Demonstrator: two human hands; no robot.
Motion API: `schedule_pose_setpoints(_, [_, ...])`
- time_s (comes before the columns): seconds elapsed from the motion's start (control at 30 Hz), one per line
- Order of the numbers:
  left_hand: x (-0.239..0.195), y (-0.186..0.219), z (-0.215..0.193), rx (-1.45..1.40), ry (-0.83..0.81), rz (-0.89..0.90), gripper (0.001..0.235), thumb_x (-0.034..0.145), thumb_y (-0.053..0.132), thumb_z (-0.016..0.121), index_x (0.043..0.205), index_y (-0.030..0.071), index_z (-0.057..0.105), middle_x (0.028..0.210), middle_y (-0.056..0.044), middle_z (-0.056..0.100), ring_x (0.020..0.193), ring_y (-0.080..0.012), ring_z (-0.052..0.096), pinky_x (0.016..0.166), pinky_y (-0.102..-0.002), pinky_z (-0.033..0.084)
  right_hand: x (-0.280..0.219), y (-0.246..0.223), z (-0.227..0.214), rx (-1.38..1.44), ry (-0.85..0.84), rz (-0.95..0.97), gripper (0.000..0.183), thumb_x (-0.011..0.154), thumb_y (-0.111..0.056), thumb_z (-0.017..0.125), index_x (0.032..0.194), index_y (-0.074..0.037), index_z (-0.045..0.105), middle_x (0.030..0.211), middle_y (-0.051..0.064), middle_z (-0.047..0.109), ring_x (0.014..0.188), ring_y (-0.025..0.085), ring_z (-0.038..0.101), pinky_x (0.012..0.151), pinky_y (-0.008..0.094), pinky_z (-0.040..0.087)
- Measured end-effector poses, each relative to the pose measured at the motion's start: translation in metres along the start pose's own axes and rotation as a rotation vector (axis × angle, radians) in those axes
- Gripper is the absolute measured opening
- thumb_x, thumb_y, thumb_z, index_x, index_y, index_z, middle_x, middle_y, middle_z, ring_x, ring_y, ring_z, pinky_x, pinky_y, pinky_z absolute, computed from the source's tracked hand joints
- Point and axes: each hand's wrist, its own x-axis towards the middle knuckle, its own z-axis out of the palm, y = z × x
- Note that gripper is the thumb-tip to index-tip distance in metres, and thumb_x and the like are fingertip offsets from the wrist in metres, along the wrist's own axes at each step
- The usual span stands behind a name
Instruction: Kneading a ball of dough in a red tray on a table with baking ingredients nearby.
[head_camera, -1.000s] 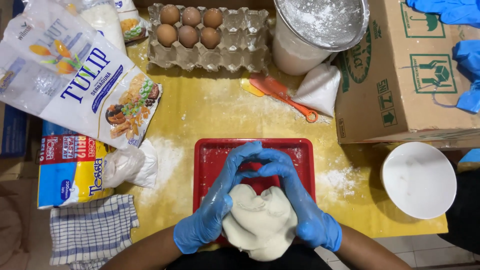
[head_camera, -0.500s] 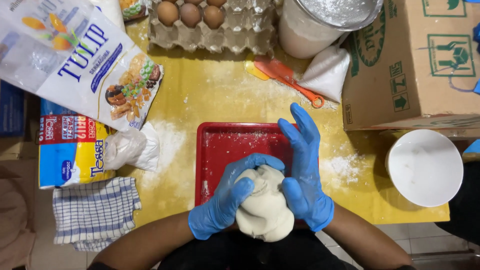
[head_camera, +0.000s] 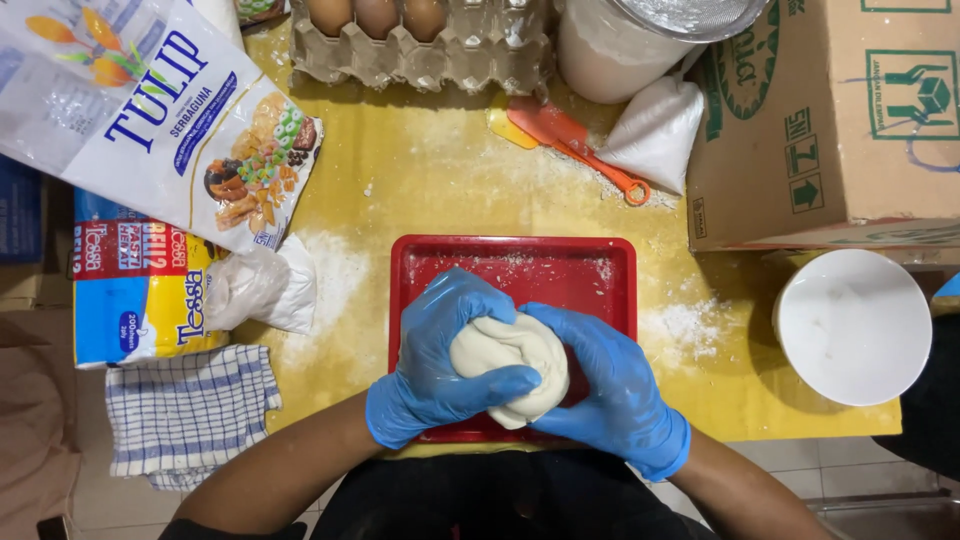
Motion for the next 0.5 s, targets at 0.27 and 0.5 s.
schedule_pose_setpoints(0.27, [-0.01,-0.028,0.011,0.402,-0.059,0.364,0.071,0.073,0.063,0.082,0.105,0.001,0.07,0.09,-0.014,0.065,0.086,-0.0344,0.066,0.088,-0.042,0.057,-0.006,0.055,0.012,-0.383,0.196,-0.27,0.041,0.086,-0.028,0.082,0.12,-0.008,0.072,0.11,0.011,0.069,0.103,0.035,0.068,0.094,0.049,0.059])
schedule_pose_setpoints(0.5, [-0.016,-0.023,-0.026,0.372,-0.376,0.363,0.078,0.089,0.05,0.082,0.145,0.007,0.046,0.144,-0.031,0.052,0.138,-0.0492,0.055,0.117,-0.057,0.049,-0.013,0.043,-0.014,-0.37,-0.052,-0.206,0.069,0.09,-0.027,0.078,0.147,-0.005,0.047,0.145,0.021,0.054,0.129,0.038,0.058,0.109,0.05,0.048])
